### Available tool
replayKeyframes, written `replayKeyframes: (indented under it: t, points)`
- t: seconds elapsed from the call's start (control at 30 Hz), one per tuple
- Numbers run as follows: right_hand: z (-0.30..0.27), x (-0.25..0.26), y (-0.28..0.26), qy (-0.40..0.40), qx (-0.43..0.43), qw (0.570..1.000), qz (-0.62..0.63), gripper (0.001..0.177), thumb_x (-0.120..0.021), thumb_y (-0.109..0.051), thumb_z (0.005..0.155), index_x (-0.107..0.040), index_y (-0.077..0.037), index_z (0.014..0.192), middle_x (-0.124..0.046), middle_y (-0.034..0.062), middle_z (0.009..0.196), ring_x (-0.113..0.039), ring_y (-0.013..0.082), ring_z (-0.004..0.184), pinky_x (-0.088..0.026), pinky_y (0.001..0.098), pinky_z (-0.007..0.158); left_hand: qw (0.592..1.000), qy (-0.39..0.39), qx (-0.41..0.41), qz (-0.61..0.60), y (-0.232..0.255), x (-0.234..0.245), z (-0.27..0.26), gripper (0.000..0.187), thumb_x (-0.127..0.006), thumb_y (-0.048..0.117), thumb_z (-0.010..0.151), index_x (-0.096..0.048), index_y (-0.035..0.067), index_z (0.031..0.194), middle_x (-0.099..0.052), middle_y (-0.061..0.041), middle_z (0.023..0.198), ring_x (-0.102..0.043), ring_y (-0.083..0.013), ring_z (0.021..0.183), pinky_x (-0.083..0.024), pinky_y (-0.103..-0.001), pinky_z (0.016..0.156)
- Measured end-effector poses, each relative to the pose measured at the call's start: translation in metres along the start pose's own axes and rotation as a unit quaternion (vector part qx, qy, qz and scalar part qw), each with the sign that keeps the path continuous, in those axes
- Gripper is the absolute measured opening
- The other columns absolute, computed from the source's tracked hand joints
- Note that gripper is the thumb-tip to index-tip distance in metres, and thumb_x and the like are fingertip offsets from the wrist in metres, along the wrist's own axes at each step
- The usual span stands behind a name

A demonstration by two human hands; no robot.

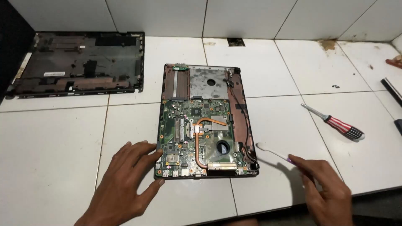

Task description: Cleaning a laptop motherboard and its internal chassis using a toothbrush to remove dust and debris.

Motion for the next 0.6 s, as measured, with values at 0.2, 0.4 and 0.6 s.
replayKeyframes:
  t: [0.2, 0.4, 0.6]
  points:
    - [0.047, -0.034, -0.007, -0.085, -0.021, 0.996, 0.014, 0.055, -0.076, -0.030, 0.083, -0.070, -0.024, 0.137, -0.086, 0.0041, 0.103, -0.080, 0.0174, 0.082, -0.063, 0.0326, 0.071, 0.999, -0.015, 0.045, -0.023, -0.006, -0.006, -0.001, 0.054, -0.081, 0.027, 0.075, -0.069, 0.012, 0.125, -0.065, -0.006, 0.137, -0.056, -0.0281, 0.137, -0.029, -0.059, 0.125]
    - [0.126, -0.062, -0.050, -0.159, -0.006, 0.987, 0.007, 0.041, -0.065, -0.026, 0.099, -0.068, -0.018, 0.139, -0.071, 0.0058, 0.083, -0.059, 0.0170, 0.065, -0.044, 0.0336, 0.056, 0.986, -0.125, 0.108, -0.024, 0.001, -0.024, 0.003, 0.076, -0.083, 0.062, 0.083, -0.057, 0.011, 0.134, -0.053, -0.006, 0.119, -0.054, -0.0266, 0.113, -0.043, -0.047, 0.101]
    - [0.164, -0.083, -0.040, -0.178, 0.028, 0.983, 0.018, 0.046, -0.066, -0.021, 0.099, -0.064, -0.024, 0.145, -0.077, 0.0070, 0.090, -0.069, 0.0171, 0.074, -0.049, 0.0344, 0.063, 0.985, -0.116, 0.124, 0.014, 0.000, -0.030, 0.012, 0.074, -0.090, 0.062, 0.080, -0.060, 0.013, 0.126, -0.059, -0.003, 0.111, -0.056, -0.0225, 0.108, -0.043, -0.046, 0.101]
Point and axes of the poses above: each hand's wrist, its own z-axis towards the middle knuckle, its own x-axis out of the back of the hand, y = z × x, the point moved 5 cm from there along z, towards the middle knuckle
